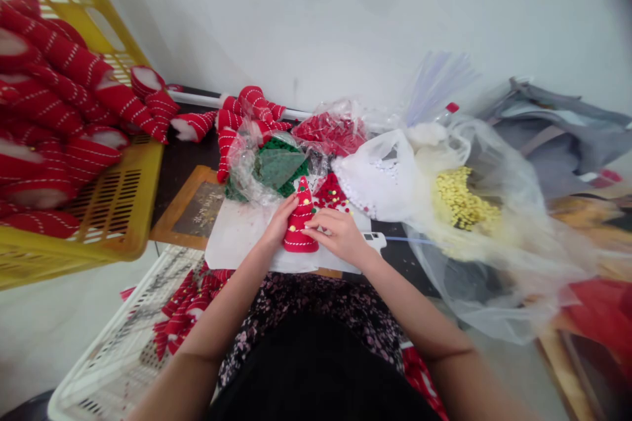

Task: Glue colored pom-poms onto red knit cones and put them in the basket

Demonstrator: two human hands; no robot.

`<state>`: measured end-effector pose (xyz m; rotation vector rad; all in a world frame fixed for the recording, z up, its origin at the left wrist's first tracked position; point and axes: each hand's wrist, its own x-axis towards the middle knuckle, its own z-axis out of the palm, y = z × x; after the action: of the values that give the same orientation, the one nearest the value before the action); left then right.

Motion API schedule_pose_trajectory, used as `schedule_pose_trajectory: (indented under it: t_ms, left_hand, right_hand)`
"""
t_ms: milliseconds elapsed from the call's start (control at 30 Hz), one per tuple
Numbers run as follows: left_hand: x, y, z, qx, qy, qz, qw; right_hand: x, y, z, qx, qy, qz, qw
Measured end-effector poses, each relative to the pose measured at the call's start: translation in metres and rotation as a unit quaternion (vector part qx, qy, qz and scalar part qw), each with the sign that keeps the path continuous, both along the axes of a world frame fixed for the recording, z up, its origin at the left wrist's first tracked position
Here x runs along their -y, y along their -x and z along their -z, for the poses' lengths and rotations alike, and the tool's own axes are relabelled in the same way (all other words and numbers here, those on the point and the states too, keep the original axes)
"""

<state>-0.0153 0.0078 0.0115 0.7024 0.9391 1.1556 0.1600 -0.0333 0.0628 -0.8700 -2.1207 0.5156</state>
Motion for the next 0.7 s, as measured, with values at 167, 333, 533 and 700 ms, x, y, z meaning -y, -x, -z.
schedule_pose_trajectory:
  t_ms: [167,333,533,700]
  left_hand:
    - [0.001,0.0,-0.001,0.013,0.003,0.007,1.0]
    - [0.002,0.001,0.0,0.024,0.014,0.0,1.0]
    - [0.003,0.001,-0.003,0.028,0.01,0.014,0.999]
    - [0.038,0.031,-0.014,0.016,0.036,0.012,0.999]
  right_hand:
    - [-0.001,-0.003,-0.001,-0.032,-0.019,0.002,0.999]
    - [0.002,-0.003,-0.003,-0.028,-0.023,0.034,0.999]
    - [0.002,-0.004,-0.007,-0.049,-0.022,0.054,0.997]
    - [0.006,-0.024,-0.019,-0.102,0.012,0.14,0.985]
